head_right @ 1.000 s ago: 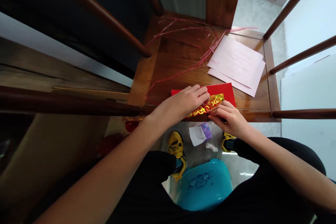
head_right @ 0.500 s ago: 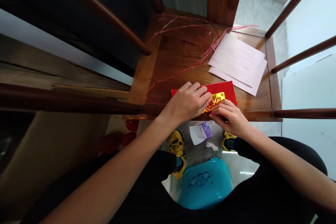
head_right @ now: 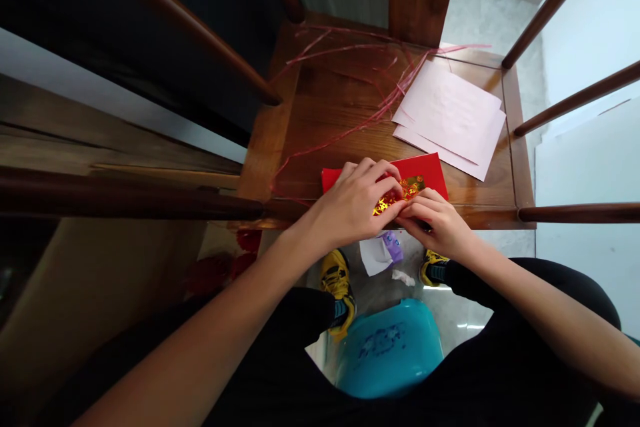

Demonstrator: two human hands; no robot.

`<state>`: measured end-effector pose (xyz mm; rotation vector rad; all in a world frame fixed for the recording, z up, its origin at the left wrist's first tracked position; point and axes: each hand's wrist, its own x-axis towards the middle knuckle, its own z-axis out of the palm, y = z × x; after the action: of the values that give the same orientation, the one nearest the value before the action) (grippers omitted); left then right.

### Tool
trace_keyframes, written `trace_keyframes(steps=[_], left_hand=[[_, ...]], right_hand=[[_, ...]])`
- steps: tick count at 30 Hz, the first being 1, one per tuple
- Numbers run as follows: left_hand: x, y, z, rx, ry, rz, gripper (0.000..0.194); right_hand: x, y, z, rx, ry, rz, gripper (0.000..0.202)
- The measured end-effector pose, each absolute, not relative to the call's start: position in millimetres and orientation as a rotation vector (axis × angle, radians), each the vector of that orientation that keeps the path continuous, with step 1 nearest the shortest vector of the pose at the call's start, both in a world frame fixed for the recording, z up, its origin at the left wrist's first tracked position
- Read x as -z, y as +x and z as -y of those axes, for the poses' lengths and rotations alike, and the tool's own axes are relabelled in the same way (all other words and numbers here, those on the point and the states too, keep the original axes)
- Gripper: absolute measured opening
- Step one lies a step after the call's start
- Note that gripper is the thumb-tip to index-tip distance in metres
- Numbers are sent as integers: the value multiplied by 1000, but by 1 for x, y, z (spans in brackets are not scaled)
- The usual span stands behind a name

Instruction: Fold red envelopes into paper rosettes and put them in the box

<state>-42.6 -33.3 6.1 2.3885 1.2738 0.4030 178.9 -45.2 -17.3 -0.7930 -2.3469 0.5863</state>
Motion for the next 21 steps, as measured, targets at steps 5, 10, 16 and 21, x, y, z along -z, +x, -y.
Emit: trace_keyframes(steps=[5,10,16,21], left_hand=[[6,-44,37,-488,2303,-1257,11],[10,-49,44,-557,2338,-1237,11],[21,-52,48,-682,2199,-1130,14],[28,-54,48,-754,2170,-1127,14]], right_hand=[[17,181,45,-640,-780,2334,11],[20,186,45,-629,-756,2379,15],[10,187,44,-623,-710,2520,19],[-12,192,46,-763,-743,2720,52]])
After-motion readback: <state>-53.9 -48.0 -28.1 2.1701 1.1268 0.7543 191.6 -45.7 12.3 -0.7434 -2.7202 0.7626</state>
